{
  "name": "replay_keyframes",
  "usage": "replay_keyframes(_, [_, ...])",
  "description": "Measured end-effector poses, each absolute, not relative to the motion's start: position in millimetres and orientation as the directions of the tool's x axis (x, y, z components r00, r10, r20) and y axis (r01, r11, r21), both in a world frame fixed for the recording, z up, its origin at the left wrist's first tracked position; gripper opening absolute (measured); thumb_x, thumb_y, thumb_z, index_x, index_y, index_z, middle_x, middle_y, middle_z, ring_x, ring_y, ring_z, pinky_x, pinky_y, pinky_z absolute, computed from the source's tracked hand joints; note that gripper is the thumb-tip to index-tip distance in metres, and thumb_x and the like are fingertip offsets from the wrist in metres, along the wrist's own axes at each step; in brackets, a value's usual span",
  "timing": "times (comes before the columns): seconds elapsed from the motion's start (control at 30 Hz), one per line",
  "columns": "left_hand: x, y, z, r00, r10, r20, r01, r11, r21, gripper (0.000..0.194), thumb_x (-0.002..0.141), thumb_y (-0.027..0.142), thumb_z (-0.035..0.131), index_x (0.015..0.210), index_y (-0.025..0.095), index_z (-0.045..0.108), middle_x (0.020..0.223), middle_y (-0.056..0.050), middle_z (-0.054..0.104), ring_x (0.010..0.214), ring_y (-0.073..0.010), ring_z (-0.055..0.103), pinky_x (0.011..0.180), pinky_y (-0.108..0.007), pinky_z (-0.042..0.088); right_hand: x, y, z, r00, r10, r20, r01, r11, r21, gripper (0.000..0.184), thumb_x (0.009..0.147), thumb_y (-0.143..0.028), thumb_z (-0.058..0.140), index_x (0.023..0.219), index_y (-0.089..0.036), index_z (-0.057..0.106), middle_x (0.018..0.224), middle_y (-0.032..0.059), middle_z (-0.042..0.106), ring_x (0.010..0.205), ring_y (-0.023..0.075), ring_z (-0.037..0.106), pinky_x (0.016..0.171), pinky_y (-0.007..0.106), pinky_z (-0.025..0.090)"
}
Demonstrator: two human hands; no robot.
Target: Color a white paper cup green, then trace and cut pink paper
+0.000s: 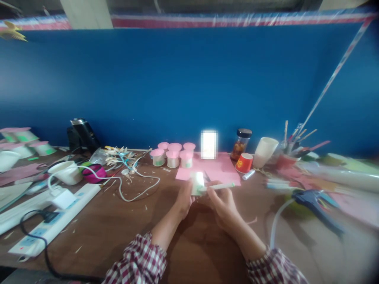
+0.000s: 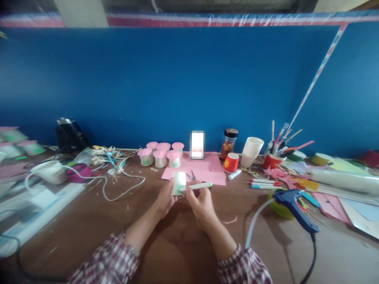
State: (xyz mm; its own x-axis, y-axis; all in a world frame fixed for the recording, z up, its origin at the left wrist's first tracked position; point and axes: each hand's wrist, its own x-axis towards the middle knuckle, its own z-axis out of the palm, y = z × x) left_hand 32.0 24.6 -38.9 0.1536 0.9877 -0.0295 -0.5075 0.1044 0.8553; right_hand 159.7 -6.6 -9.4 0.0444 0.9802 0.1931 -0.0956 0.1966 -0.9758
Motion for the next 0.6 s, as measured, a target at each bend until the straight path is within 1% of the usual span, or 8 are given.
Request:
replay_keyframes(0.07, [32.1,25.0,-39.2,0.138,0.989,-0.047,-0.502,0.111,0.857,0.043,0.078,0.055,0.056,0.09,0.014,0.063,0.079,-0.006,0.065,0.074,-0.0171,0.059,0.072,-0.031,0.045,159.1,-6.6,-9.7,0.049,0.981,0.187,-0.118,0.191,-0.974,0.022,0.077,-0.038,0.064,0.077,-0.017,0.06,0.058,-0.0025,0.053,0.05,0.0108,0.045,0.047,0.022,0.036])
replay_keyframes(0.17, [31.8,25.3,-39.2,0.179,0.984,-0.011,-0.495,0.1,0.863,0.045,0.08,0.055,0.053,0.096,0.014,0.063,0.084,-0.008,0.067,0.078,-0.0185,0.06,0.074,-0.032,0.045,159.1,-6.3,-10.5,0.098,0.978,0.186,-0.128,0.198,-0.972,0.022,0.077,-0.039,0.064,0.079,-0.017,0.06,0.061,-0.0011,0.055,0.054,0.0123,0.049,0.049,0.023,0.038])
replay_keyframes(0.23, [31.5,25.3,-38.9,0.182,0.983,-0.011,-0.493,0.101,0.864,0.047,0.081,0.056,0.052,0.099,0.014,0.063,0.088,-0.009,0.067,0.081,-0.0194,0.061,0.077,-0.033,0.045,159.8,-6.4,-10.9,0.07,0.98,0.187,-0.114,0.194,-0.974,0.021,0.077,-0.038,0.063,0.079,-0.017,0.06,0.06,-0.0015,0.054,0.054,0.0121,0.048,0.049,0.022,0.037])
replay_keyframes(0.33, [31.4,24.9,-38.3,0.153,0.987,-0.049,-0.488,0.119,0.865,0.049,0.078,0.057,0.055,0.099,0.013,0.063,0.089,-0.01,0.067,0.086,-0.0208,0.061,0.08,-0.035,0.045,161.0,-7.2,-11.6,-0.003,0.975,0.222,-0.056,0.221,-0.974,0.018,0.078,-0.034,0.063,0.076,-0.017,0.059,0.06,-0.0021,0.053,0.054,0.0107,0.045,0.049,0.021,0.036])
replay_keyframes(0.4, [31.5,24.4,-37.9,0.142,0.988,-0.063,-0.488,0.126,0.863,0.051,0.076,0.059,0.057,0.099,0.013,0.063,0.089,-0.01,0.066,0.086,-0.0213,0.061,0.081,-0.036,0.045,161.5,-7.6,-12.4,0.006,0.971,0.238,-0.044,0.238,-0.97,0.016,0.078,-0.032,0.062,0.077,-0.017,0.059,0.059,-0.003,0.05,0.052,0.0097,0.042,0.048,0.02,0.034])
replay_keyframes(0.5, [31.4,23.7,-37.6,0.155,0.987,-0.031,-0.494,0.104,0.863,0.05,0.076,0.058,0.057,0.1,0.014,0.063,0.092,-0.009,0.066,0.086,-0.0204,0.06,0.08,-0.035,0.045,161.6,-7.8,-13.0,0.024,0.976,0.217,-0.067,0.218,-0.974,0.016,0.079,-0.033,0.061,0.079,-0.018,0.058,0.055,-0.0051,0.044,0.048,0.0085,0.036,0.043,0.02,0.029])
replay_keyframes(0.6, [31.0,24.2,-38.6,0.168,0.986,0.0,-0.499,0.085,0.862,0.048,0.077,0.057,0.057,0.099,0.014,0.063,0.091,-0.009,0.066,0.086,-0.0199,0.06,0.08,-0.034,0.045,162.4,-7.8,-12.3,-0.007,0.975,0.224,-0.025,0.223,-0.974,0.016,0.079,-0.033,0.06,0.079,-0.018,0.057,0.054,-0.0054,0.043,0.047,0.0085,0.036,0.043,0.02,0.028])
